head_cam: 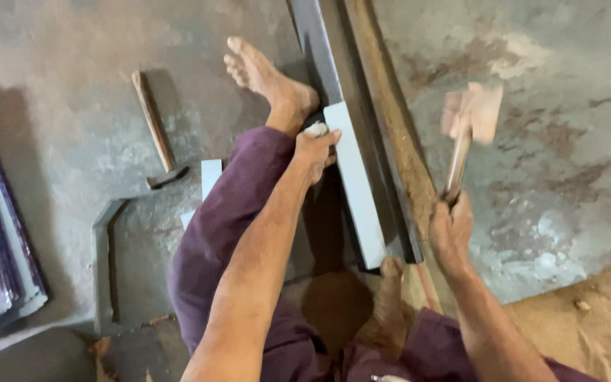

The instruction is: The person sits on the floor and repeatedly hammers thin metal strips against a metal anvil using a wooden mallet. They pick up strips from a pile, place them on the anvil, and strike them multiple times before moving to the next strip.

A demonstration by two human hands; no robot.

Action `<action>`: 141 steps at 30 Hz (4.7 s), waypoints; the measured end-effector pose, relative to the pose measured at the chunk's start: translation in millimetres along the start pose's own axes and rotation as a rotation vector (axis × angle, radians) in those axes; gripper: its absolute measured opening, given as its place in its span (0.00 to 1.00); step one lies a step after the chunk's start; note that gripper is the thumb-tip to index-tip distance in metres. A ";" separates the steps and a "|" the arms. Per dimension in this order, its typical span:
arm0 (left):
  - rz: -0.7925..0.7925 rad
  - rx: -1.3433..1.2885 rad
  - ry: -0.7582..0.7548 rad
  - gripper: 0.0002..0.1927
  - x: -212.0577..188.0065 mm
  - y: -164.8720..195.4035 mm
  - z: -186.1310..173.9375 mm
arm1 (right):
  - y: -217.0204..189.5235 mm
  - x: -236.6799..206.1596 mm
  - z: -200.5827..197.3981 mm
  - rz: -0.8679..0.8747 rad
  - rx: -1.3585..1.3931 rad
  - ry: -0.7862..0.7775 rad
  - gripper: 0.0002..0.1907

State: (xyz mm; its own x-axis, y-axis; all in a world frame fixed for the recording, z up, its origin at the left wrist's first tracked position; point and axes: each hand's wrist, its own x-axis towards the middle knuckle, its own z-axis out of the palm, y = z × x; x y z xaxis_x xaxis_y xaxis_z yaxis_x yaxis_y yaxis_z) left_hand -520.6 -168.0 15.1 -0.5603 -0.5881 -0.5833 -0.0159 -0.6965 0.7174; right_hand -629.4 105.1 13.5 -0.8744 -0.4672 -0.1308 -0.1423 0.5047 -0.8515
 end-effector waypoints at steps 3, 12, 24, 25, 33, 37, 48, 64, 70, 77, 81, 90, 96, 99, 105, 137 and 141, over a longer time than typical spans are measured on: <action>0.050 -0.001 -0.070 0.03 3.2 -1.8 -3.4 | -10.4 14.9 -17.0 -0.075 -0.188 -0.011 0.22; 0.051 -0.015 -0.132 0.03 7.9 -2.7 -8.4 | -78.1 22.0 5.5 -0.437 0.320 0.039 0.28; 0.074 -0.021 -0.163 0.02 13.4 -8.6 -12.5 | -113.5 36.0 10.1 -0.594 -0.037 0.041 0.25; 0.067 -0.023 -0.156 0.02 14.4 -10.0 -13.3 | -117.2 35.3 11.4 -0.716 -0.209 0.048 0.24; 0.031 -0.012 -0.119 0.03 28.9 -20.0 -16.3 | -72.4 36.5 3.6 -0.318 0.398 0.015 0.19; -0.011 -0.011 -0.100 0.03 28.8 -23.9 -19.3 | -35.9 16.4 -3.6 -0.611 -0.456 -0.103 0.17; 0.025 0.021 -0.117 0.06 28.4 -27.4 -22.4 | -31.0 -38.2 -29.5 -0.179 -0.239 -0.070 0.21; 0.033 0.045 -0.155 0.08 34.5 -41.1 -31.6 | -5.2 -146.2 -92.9 -0.296 -0.386 -0.069 0.19; 0.044 0.066 -0.163 0.08 36.9 -42.5 -30.7 | 17.0 -159.3 -101.5 0.051 0.235 0.043 0.18; 0.030 0.087 -0.117 0.06 32.3 -36.6 -24.2 | 19.9 -130.8 -76.8 -0.340 -0.212 0.070 0.16; 0.036 0.049 -0.118 0.05 29.4 -31.7 -19.7 | 13.8 -100.9 -66.4 -0.211 0.034 0.108 0.24; 0.010 0.074 -0.112 0.04 24.3 -27.5 -17.7 | -30.4 -46.8 -25.1 -0.359 0.231 0.117 0.23; 0.062 0.154 -0.077 0.05 29.0 -26.1 -18.3 | -30.0 -16.4 -2.7 -0.463 -0.308 0.118 0.26; 0.014 0.112 -0.065 0.04 29.3 -27.5 -19.7 | -37.7 -2.7 5.4 -0.126 0.161 0.164 0.29; 0.036 0.102 -0.048 0.04 27.2 -27.7 -18.4 | -59.5 26.3 14.6 -0.437 -0.362 0.032 0.28; 0.745 0.742 0.318 0.29 -1.4 -63.4 25.3 | 3.5 -97.9 -87.4 0.382 0.136 -0.062 0.26; 0.569 0.817 0.392 0.31 2.9 -67.3 22.9 | 26.7 -98.2 -104.9 0.604 0.801 0.080 0.28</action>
State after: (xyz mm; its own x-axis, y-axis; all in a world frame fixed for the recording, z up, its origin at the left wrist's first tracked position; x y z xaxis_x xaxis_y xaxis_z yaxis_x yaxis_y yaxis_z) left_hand -540.1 -113.4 -26.2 -0.3567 -0.9323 -0.0600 -0.4674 0.1224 0.8755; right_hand -596.0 240.6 56.9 -0.7302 -0.2293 -0.6436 0.6629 -0.0096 -0.7486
